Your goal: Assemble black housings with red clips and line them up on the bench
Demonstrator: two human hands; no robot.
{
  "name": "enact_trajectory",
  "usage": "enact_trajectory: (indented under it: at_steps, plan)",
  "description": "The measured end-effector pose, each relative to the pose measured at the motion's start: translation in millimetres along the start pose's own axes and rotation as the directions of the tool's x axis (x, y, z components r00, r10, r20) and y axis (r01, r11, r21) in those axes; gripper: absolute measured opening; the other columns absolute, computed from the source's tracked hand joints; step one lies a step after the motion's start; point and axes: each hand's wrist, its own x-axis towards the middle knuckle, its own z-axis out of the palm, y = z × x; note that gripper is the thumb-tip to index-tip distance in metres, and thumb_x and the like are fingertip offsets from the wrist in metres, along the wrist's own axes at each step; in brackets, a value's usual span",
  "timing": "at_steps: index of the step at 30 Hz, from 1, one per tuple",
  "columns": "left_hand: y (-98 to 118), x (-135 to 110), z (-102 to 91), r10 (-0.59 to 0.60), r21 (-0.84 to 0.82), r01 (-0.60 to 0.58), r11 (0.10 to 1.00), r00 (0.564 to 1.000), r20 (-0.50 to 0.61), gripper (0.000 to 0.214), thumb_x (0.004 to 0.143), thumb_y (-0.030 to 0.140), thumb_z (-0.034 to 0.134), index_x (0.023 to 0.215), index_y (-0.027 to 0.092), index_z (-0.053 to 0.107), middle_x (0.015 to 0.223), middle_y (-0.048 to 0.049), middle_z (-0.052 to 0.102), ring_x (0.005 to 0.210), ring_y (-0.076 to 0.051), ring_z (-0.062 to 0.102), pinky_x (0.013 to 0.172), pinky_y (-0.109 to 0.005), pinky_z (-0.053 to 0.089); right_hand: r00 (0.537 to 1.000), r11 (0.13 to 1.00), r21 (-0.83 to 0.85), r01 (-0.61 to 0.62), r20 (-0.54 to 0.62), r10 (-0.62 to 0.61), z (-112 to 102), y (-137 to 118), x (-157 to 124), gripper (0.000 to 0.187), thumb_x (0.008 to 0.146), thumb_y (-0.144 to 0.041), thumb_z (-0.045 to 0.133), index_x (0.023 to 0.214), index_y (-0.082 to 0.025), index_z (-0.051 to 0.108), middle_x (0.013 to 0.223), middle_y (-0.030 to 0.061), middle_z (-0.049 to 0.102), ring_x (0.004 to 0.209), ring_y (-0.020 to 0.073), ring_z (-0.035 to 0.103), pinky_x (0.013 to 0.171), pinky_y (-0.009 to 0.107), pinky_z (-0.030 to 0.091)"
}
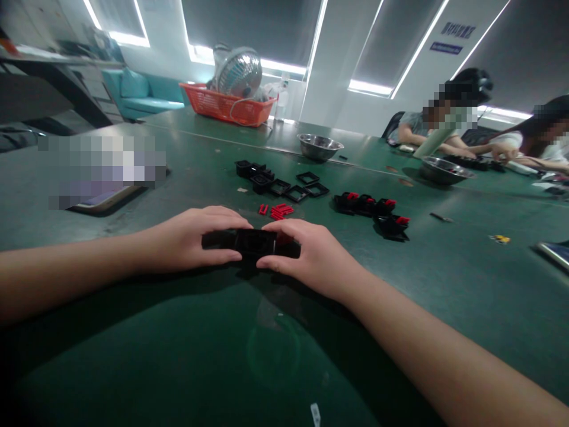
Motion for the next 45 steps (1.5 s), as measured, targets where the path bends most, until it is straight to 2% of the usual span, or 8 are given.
enact_trajectory:
  at_steps: [3,12,24,45]
  plan:
    - [-0.6,0.0,0.4,0.004,0.003,-0.004,1.000,1.000,-0.008,0.038,0.087,0.033,0.063,0.120,0.014,0.063,0.116,-0.0096,0.068,0.109,-0.022,0.061,0.098,-0.036,0.046,1.000,1.000,0.021,-0.009,0.006,0.009,0.0,1.1,0.6,0.051,0.074,-0.039,0.075,0.120,-0.019,0.064,0.114,0.0080,0.071,0.097,0.0241,0.068,0.086,0.040,0.054]
    - [-1.0,-0.4,0.5,0.016,0.000,-0.016,1.000,1.000,-0.005,0.034,0.088,0.035,0.063,0.117,0.017,0.064,0.113,-0.0074,0.070,0.105,-0.021,0.063,0.093,-0.034,0.047,1.000,1.000,0.012,-0.010,0.006,0.010,-0.3,-1.0,0.5,0.037,0.078,-0.035,0.071,0.111,-0.019,0.068,0.105,0.0061,0.073,0.094,0.0233,0.068,0.082,0.037,0.054]
    - [-1.9,-0.4,0.6,0.048,-0.035,-0.048,0.998,0.999,0.004,0.032,0.089,0.031,0.063,0.117,0.016,0.064,0.111,-0.0062,0.070,0.102,-0.018,0.064,0.090,-0.028,0.047,1.000,1.000,0.007,0.016,0.006,-0.016,0.1,0.5,-0.4,0.039,0.079,-0.036,0.072,0.113,-0.018,0.069,0.106,0.0057,0.074,0.094,0.0229,0.068,0.082,0.035,0.052]
    - [-1.8,0.8,1.0,0.039,-0.036,-0.038,0.999,0.999,0.024,0.031,0.090,0.030,0.063,0.117,0.015,0.065,0.110,-0.0059,0.069,0.101,-0.017,0.064,0.089,-0.026,0.047,0.998,0.998,-0.013,0.055,-0.008,-0.055,1.0,1.6,-0.8,0.039,0.079,-0.036,0.072,0.113,-0.018,0.069,0.103,0.0053,0.074,0.092,0.0217,0.067,0.081,0.033,0.051]
